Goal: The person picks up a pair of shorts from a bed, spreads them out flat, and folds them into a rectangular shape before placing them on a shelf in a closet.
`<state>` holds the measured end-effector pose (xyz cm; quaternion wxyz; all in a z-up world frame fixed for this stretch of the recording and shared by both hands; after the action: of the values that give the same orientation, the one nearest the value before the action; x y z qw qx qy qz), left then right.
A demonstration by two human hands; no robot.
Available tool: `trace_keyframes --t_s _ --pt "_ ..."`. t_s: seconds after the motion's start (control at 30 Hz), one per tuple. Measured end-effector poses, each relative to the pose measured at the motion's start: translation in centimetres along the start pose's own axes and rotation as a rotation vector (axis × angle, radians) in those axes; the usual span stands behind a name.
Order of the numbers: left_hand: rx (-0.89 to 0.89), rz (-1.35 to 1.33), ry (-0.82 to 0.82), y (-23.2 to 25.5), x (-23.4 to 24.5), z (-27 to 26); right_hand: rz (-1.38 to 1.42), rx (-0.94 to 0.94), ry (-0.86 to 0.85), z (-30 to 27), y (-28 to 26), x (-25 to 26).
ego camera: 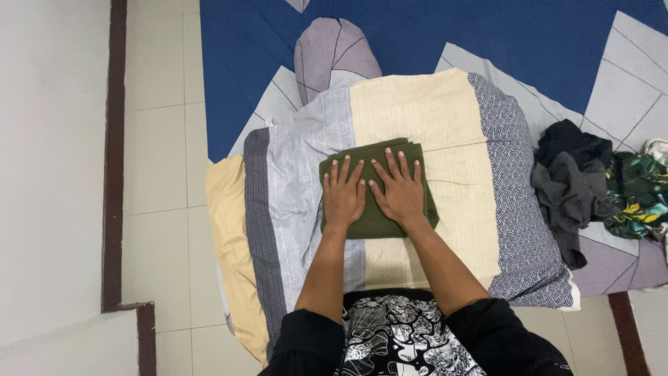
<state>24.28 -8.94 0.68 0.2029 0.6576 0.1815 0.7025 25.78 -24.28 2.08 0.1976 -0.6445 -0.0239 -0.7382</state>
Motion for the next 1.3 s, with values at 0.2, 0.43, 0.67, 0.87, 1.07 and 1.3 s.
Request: trace_keyframes --t_s 0.2,0.43,0.67,0.87,1.07,1.3 --pt "0.086 -0.131 -0.058 -2.3 -1.2 0.3 -0.071 -0.110 0.031 0.2 -0.1 0.1" --pt "0.322 -0.123 -0.129 -1.9 0.2 0.0 -0.043 -0.159 0.041 0.1 0.0 -0.1" --pt "0.427 -0.105 -0.183 -3.5 0.1 -1.4 0.075 -0.128 0.010 -0.3 1.0 -0.3" --pt "0.262 0.068 0.129 -1.1 2.1 -3.1 0.037 -0.074 0.050 -0.7 0.1 0.6" --pt "-0.086 -0.009 0.190 3.5 1.2 -6.5 -0.070 0.025 0.065 -2.9 -1.6 2.9" --pt "-0.163 0.011 0.144 3.5 -0.2 -8.1 -0.130 0.167 0.035 -6.0 -3.2 1.9"
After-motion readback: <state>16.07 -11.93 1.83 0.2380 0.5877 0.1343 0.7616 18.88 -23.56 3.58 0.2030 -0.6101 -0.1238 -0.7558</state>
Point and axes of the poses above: each hand's wrist, its own z-axis towards the middle knuckle, its own x-axis out of the back of the hand, y = z × x, the point moved 4 cm from there along z, towards the middle knuckle
